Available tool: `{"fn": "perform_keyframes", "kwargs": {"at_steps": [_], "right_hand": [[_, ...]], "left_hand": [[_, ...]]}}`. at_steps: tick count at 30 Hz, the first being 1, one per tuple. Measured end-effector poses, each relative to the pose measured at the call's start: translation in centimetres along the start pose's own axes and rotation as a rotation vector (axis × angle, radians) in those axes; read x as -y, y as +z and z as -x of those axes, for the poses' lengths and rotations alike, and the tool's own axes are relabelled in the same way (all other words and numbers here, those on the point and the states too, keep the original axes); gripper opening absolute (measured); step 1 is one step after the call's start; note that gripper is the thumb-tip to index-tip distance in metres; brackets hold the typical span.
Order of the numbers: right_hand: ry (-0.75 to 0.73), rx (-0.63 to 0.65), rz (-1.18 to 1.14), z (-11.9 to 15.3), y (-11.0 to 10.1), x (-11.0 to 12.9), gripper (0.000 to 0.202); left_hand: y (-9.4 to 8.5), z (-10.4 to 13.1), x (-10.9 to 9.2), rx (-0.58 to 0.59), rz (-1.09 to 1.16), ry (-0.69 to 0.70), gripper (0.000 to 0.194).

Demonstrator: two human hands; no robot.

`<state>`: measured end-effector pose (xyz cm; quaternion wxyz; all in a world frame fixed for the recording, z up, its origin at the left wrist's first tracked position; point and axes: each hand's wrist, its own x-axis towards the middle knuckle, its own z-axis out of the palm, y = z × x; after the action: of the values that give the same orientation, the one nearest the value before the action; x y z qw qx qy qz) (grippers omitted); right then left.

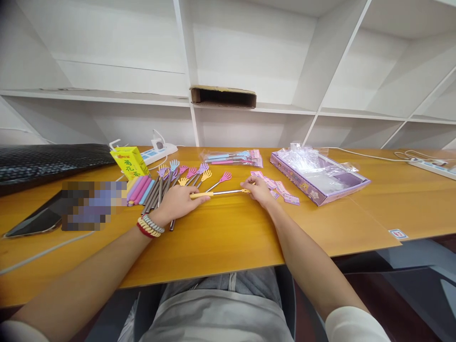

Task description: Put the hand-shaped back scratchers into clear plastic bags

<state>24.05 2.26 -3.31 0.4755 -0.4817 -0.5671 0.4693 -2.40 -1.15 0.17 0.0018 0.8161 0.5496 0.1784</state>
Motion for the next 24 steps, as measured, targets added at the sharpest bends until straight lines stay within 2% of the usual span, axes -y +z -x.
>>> {"fn": "perform_keyframes", "kwargs": {"at_steps": [8,10,15,17,19,24], "right_hand": [[-0.353,-0.026,0.562,-0.6,-0.1,0.0,0.036],[-0.404,-0.018,0.692,-0.5,0.0,0.1,0.038],[-0.532,0.1,0.878,0.2,0.4,0.6,0.039],[-0.543,0.158,0.981,0.5,0.5,0.8,0.04],[-0.486,0.201,1.108,0.8,0.7,0.9,0.044],[-0.418,0.219,1.4,1.7,1.7,1.3,0.057]], "left_hand": [[-0.5,-0.9,1.7,-0.019,0.293,-0.086,0.047],[-0.6,-1.1,2.2,-0.023,0.348,-0.098,0.045],[-0.6,-1.3,2.5,0.029,0.517,-0.133,0.043],[-0.6,-1.2,2.3,0.062,0.563,-0.154,0.043],[-0.5,-1.1,2.0,0.101,0.58,-0.172,0.043],[-0.6,-0.8,2.2,0.196,0.567,-0.133,0.04]]}}
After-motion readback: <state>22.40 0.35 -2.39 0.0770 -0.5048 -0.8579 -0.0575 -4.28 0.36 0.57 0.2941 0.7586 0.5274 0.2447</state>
